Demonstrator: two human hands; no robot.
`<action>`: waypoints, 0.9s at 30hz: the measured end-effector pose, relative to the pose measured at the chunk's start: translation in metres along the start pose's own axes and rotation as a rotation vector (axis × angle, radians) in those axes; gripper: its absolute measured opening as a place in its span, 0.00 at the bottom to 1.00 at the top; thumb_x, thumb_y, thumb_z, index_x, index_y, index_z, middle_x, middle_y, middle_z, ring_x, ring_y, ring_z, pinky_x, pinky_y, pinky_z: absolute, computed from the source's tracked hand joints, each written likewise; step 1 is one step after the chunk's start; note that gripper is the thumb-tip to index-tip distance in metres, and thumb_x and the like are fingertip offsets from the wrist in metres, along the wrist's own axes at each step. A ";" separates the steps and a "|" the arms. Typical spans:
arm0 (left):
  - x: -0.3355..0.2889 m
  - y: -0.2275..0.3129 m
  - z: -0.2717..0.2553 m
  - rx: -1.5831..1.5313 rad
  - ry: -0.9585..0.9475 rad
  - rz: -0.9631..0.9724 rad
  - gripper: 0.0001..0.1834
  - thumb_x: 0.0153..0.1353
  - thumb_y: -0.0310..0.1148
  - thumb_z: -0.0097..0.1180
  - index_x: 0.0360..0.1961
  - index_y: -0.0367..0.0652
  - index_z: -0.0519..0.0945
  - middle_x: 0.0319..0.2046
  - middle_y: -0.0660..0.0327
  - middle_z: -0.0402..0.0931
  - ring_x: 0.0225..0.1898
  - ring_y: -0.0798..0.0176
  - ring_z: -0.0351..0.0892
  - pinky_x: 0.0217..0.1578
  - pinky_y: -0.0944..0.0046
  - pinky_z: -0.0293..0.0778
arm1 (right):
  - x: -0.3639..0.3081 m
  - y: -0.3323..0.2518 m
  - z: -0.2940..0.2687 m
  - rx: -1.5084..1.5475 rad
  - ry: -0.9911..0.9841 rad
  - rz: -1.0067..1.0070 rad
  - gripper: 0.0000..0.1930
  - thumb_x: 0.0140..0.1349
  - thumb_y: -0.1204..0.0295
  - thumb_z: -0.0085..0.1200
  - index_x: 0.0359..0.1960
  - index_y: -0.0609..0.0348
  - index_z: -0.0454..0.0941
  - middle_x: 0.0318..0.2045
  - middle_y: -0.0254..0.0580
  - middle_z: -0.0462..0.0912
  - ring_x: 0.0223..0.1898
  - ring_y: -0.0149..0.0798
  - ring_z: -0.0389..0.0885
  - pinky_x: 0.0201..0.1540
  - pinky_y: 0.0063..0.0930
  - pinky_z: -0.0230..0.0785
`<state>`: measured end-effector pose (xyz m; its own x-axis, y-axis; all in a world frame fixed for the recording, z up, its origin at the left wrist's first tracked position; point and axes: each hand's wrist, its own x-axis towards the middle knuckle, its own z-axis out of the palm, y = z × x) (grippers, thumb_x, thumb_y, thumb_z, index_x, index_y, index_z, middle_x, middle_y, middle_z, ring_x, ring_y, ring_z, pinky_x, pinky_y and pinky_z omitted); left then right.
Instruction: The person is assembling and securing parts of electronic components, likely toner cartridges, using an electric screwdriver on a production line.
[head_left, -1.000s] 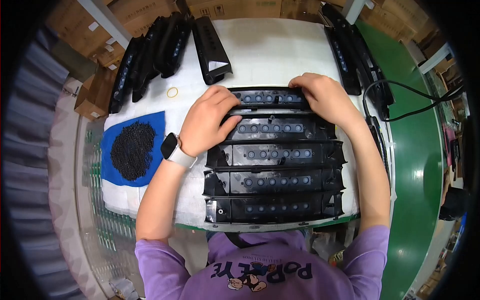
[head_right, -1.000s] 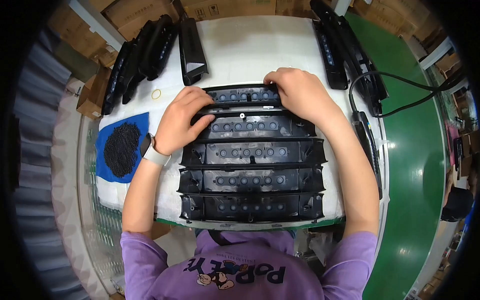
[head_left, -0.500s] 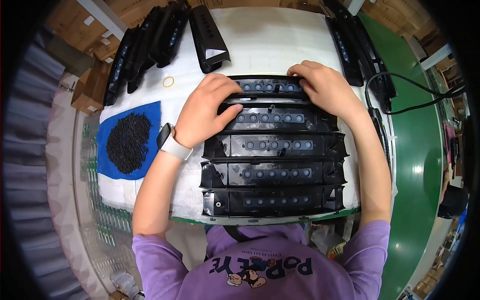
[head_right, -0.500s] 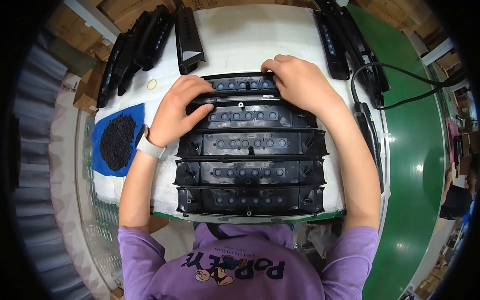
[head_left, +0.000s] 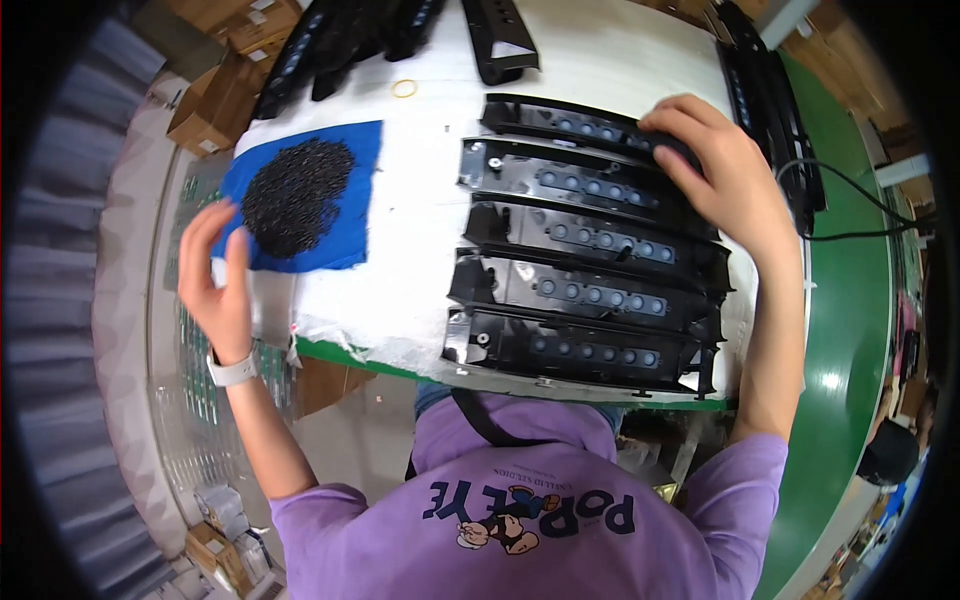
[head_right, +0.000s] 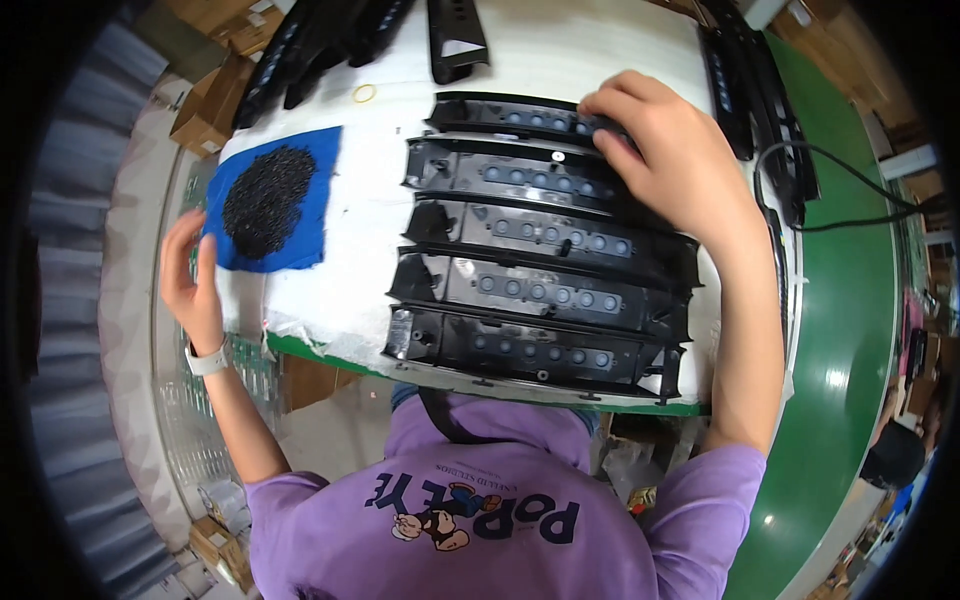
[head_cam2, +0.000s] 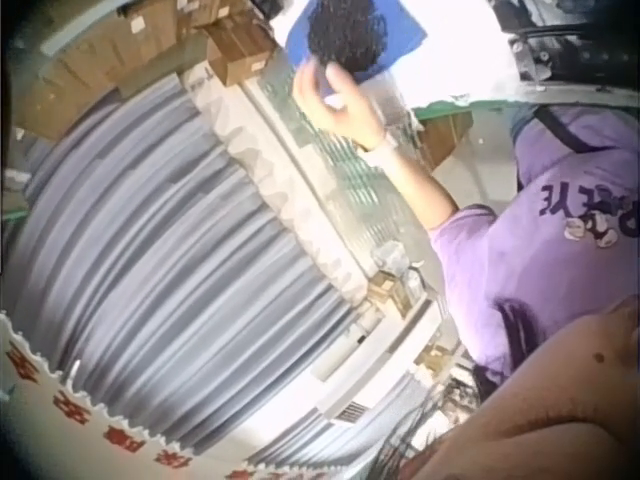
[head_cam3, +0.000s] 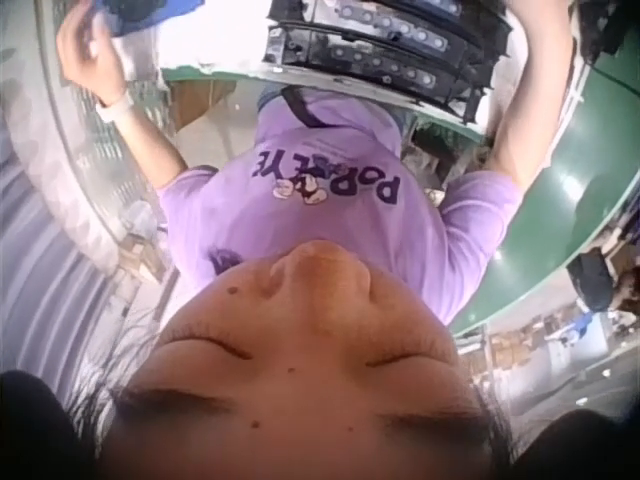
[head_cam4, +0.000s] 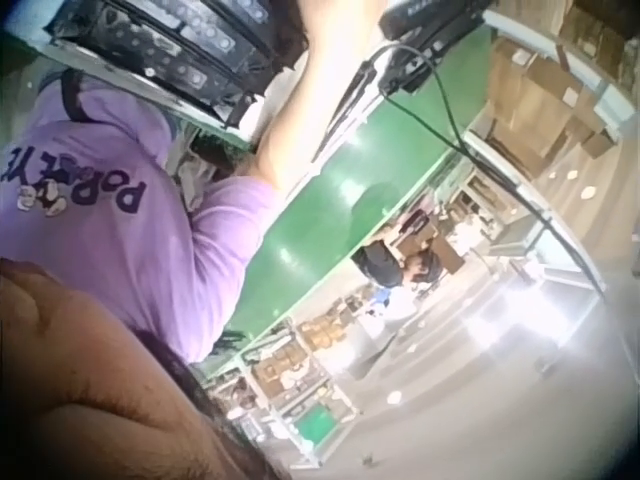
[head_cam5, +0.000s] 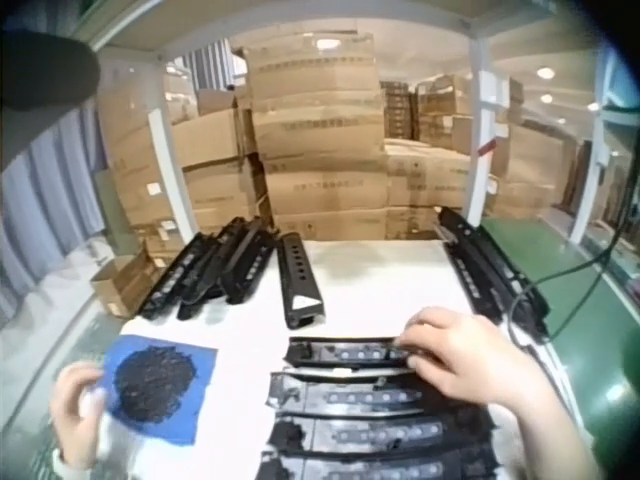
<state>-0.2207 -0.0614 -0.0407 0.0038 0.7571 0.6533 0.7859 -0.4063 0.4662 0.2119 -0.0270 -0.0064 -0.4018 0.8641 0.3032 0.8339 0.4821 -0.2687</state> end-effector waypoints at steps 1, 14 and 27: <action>-0.024 -0.034 -0.026 -0.041 0.127 -0.151 0.11 0.59 0.23 0.53 0.44 0.37 0.77 0.45 0.58 0.76 0.47 0.64 0.74 0.48 0.66 0.70 | 0.000 -0.018 -0.004 0.001 0.016 -0.039 0.10 0.55 0.75 0.52 0.39 0.60 0.77 0.39 0.43 0.76 0.39 0.49 0.77 0.42 0.36 0.70; -0.294 -0.224 -0.115 0.729 -0.153 -0.764 0.28 0.52 0.46 0.60 0.47 0.35 0.74 0.56 0.44 0.65 0.59 0.43 0.61 0.57 0.51 0.62 | -0.029 -0.210 0.008 0.041 -0.132 -0.192 0.12 0.45 0.82 0.54 0.35 0.68 0.74 0.40 0.52 0.74 0.44 0.53 0.74 0.49 0.36 0.66; -0.291 -0.306 -0.219 1.089 -0.052 -1.113 0.21 0.55 0.34 0.54 0.50 0.43 0.71 0.48 0.55 0.74 0.51 0.51 0.71 0.47 0.50 0.70 | -0.014 -0.284 0.084 0.225 -0.251 -0.383 0.11 0.43 0.79 0.56 0.31 0.65 0.76 0.35 0.50 0.75 0.38 0.52 0.77 0.41 0.37 0.70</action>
<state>-0.5975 -0.2693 -0.2431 -0.8618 0.4391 0.2539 0.4601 0.8875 0.0270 -0.0511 -0.1639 -0.0115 -0.7643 0.6141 0.1966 0.5180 0.7664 -0.3799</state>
